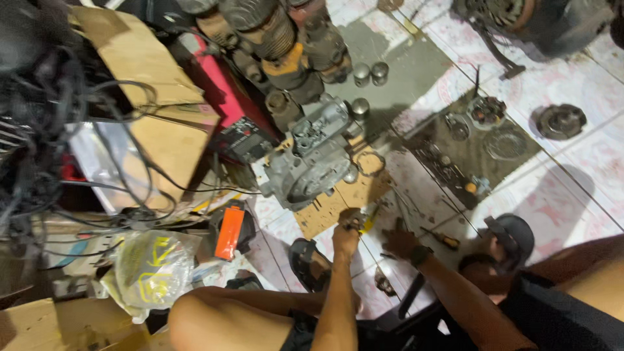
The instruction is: The person is repairing a small engine component, likely a scooter engine. They use a screwdriver to remove screws and disassemble parts, then use a hammer to tap a small component. The workspace is cluttered with engine parts and tools.
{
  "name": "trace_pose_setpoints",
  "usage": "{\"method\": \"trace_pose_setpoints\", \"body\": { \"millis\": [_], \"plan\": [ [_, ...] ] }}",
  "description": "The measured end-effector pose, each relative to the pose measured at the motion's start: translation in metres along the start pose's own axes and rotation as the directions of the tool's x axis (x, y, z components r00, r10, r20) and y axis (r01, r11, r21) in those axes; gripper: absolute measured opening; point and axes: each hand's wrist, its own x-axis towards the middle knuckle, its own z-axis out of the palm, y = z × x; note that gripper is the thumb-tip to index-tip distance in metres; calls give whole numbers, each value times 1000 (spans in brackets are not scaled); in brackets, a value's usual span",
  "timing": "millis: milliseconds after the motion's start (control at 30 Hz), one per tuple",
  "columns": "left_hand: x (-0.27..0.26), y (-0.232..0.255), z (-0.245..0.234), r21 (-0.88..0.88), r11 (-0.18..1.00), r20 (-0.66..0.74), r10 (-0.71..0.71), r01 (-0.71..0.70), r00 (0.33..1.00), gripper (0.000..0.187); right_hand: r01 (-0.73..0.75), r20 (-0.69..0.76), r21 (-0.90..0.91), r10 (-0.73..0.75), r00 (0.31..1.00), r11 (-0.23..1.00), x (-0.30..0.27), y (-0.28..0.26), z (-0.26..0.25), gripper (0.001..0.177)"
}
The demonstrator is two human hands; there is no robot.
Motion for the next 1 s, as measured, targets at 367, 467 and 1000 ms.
{"method": "trace_pose_setpoints", "body": {
  "millis": [367, 467, 1000],
  "plan": [
    [0, 14, -18, 117, 984, 113, 123, -136, 986, 39, 364, -337, 172, -292, 895, 915, -4, -12, -56, 29],
    [-27, 46, -44, 59, 982, 144, 170, -180, 975, 42, 338, -411, 512, -120, 904, 790, -22, -40, -120, 22],
    [-81, 121, -72, -58, 499, -221, 838, -865, 498, 36, 393, -585, 809, 531, 613, 437, -40, -95, -298, 33]
  ]
}}
